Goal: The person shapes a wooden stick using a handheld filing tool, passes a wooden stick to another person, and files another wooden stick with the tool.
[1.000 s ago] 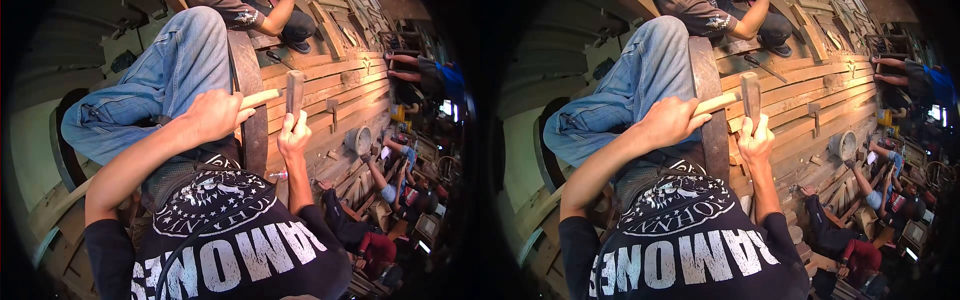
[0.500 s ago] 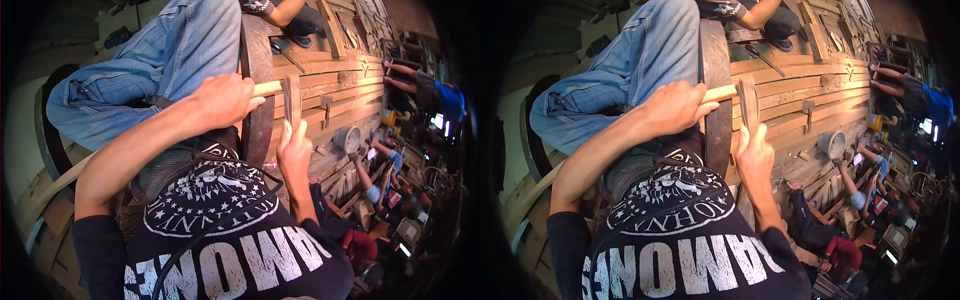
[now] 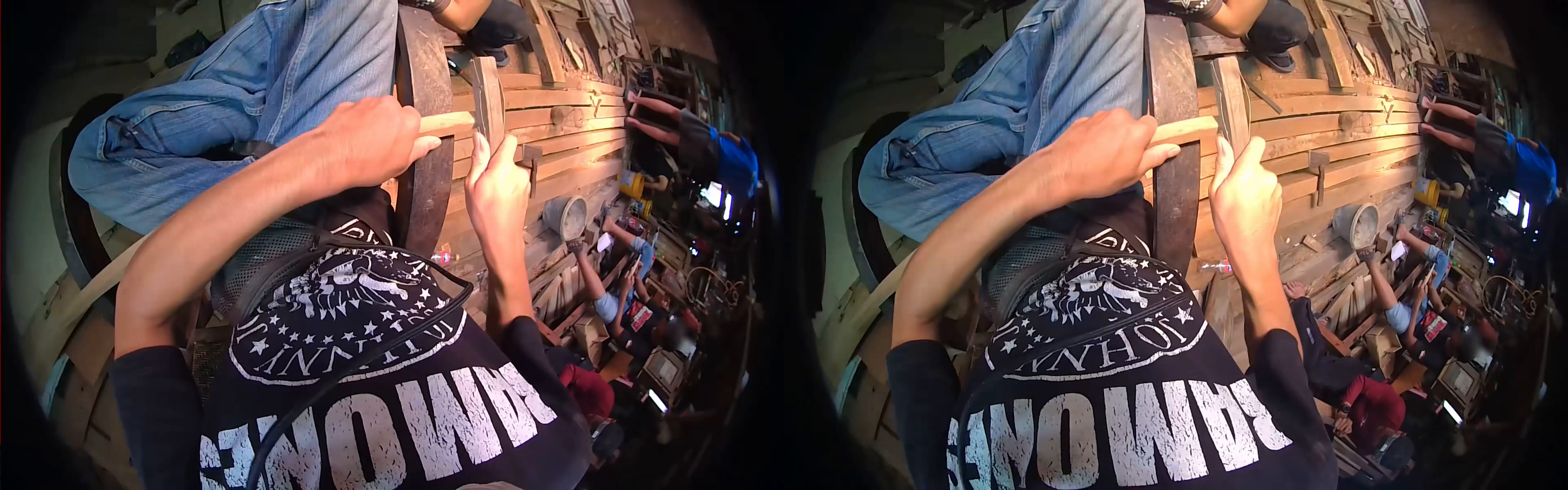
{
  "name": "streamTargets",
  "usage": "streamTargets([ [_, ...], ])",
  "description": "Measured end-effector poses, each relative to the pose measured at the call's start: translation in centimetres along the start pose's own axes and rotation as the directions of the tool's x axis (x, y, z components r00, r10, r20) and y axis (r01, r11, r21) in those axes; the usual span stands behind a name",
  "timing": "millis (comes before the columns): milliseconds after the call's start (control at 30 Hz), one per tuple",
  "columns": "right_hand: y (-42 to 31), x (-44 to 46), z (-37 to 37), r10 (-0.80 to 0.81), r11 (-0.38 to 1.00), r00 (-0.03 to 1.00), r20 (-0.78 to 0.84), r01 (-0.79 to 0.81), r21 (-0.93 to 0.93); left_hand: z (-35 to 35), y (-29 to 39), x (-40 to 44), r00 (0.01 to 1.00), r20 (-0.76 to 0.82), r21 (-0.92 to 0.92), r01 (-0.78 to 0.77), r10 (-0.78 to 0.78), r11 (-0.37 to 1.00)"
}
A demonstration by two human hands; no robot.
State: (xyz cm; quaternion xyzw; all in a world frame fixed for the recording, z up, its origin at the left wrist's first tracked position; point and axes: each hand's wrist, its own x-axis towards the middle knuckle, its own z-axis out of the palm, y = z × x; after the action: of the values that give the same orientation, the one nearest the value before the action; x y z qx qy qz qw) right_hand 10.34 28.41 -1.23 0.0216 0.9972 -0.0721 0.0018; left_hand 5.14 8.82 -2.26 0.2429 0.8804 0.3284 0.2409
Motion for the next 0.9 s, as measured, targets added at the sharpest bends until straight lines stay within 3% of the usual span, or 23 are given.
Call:
streamTargets([
  [100,1.0,-2.9,-0.3,0.025,0.993,0.998,0.055,-0.031,0.115,-0.1,0.0,-0.3,1.000,-0.026,-0.003,0.005,-0.005,1.000],
  [333,0.2,0.3,0.4,-0.001,1.000,1.000,-0.019,0.001,0.013,-0.2,-0.1,-0.1,0.999,-0.038,0.008,-0.007,0.007,1.000],
  [533,0.7,-2.9,0.5,0.102,0.989,0.994,0.047,-0.106,0.103,0.2,-0.2,-0.3,1.000,0.006,-0.025,-0.018,0.018,1.000],
  [600,0.5,-0.1,0.8,0.032,0.999,0.999,-0.031,-0.031,0.045,0.0,-0.1,-0.1,0.999,-0.027,0.010,-0.021,0.022,1.000],
  [733,0.2,-0.9,0.5,0.043,0.997,0.998,-0.047,-0.039,0.068,0.6,-0.2,-0.2,0.994,-0.094,0.029,-0.045,0.047,0.999],
  [867,1.3,-4.8,0.5,0.089,0.985,0.996,0.027,-0.092,0.147,0.5,-0.1,-0.1,0.997,-0.052,0.080,-0.053,0.058,0.995],
  [900,1.6,-4.5,0.6,0.041,0.988,0.999,0.005,-0.042,0.151,0.4,-0.2,0.0,0.999,-0.023,0.070,-0.036,0.038,0.997],
])
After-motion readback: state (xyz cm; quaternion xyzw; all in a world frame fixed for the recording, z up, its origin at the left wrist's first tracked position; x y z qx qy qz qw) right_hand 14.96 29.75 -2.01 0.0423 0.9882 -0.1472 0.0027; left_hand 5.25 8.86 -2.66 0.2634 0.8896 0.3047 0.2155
